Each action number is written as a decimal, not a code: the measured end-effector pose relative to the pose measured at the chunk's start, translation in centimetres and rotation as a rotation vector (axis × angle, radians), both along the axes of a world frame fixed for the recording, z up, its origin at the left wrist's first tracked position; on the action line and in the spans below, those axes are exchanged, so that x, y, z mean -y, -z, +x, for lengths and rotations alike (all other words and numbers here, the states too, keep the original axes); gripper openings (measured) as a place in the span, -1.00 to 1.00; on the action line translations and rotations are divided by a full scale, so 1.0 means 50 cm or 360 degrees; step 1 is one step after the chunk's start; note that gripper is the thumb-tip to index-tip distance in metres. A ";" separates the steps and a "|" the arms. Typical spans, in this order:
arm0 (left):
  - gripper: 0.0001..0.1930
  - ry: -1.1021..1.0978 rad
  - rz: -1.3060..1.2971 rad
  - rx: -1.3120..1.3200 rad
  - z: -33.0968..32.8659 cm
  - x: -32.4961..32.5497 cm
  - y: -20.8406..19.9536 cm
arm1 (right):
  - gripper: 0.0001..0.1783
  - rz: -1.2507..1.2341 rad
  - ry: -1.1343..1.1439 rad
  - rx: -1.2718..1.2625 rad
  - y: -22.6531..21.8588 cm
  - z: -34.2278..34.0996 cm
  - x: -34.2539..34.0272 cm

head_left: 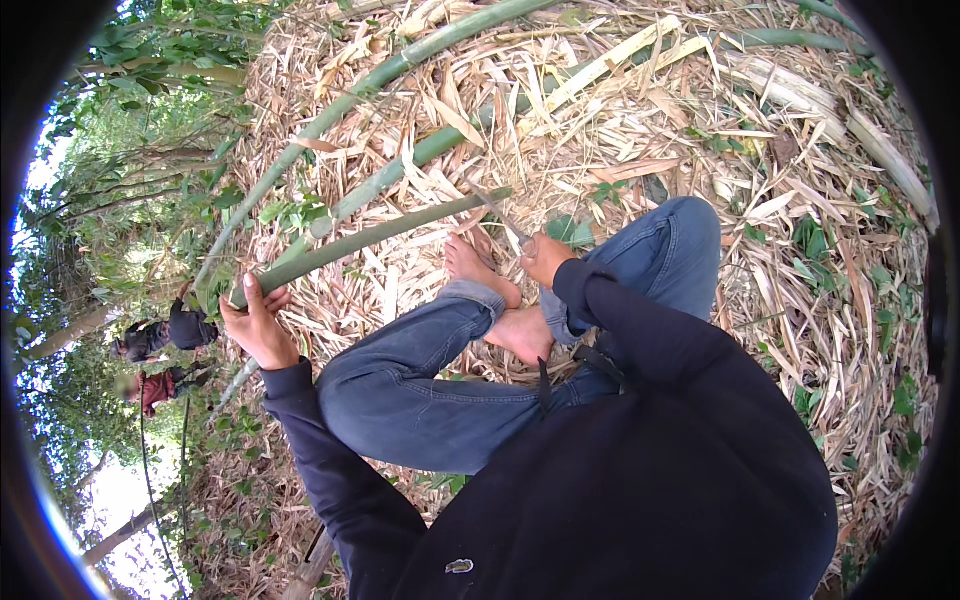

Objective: The person sits on the ground in a bamboo grove and uses a machete to split a long bamboo pole into thin strips. They hold the bamboo with one hand and strike it with the machete to separate the layers, occasionally inspecting the resulting strips.

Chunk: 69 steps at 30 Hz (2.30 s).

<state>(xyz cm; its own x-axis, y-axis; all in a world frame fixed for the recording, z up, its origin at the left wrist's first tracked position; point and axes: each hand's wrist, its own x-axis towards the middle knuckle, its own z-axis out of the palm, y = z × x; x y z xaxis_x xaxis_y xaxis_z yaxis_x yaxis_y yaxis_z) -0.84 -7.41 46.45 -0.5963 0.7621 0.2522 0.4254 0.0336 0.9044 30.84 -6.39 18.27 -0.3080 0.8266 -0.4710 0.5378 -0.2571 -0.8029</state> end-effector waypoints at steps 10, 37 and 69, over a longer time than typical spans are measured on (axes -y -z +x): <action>-0.65 0.0011 0.0005 -0.0029 -0.009 0.006 -0.006 | -0.55 -0.0043 -0.0150 0.0203 0.000 0.024 0.000; -0.73 0.0159 -0.0091 0.0279 -0.004 0.008 -0.021 | -0.59 -0.0452 0.0162 -0.0290 -0.023 0.026 0.035; -0.73 0.0462 0.0061 0.0632 0.033 -0.027 -0.018 | -0.61 -0.0530 0.0340 -0.0323 -0.011 0.059 0.049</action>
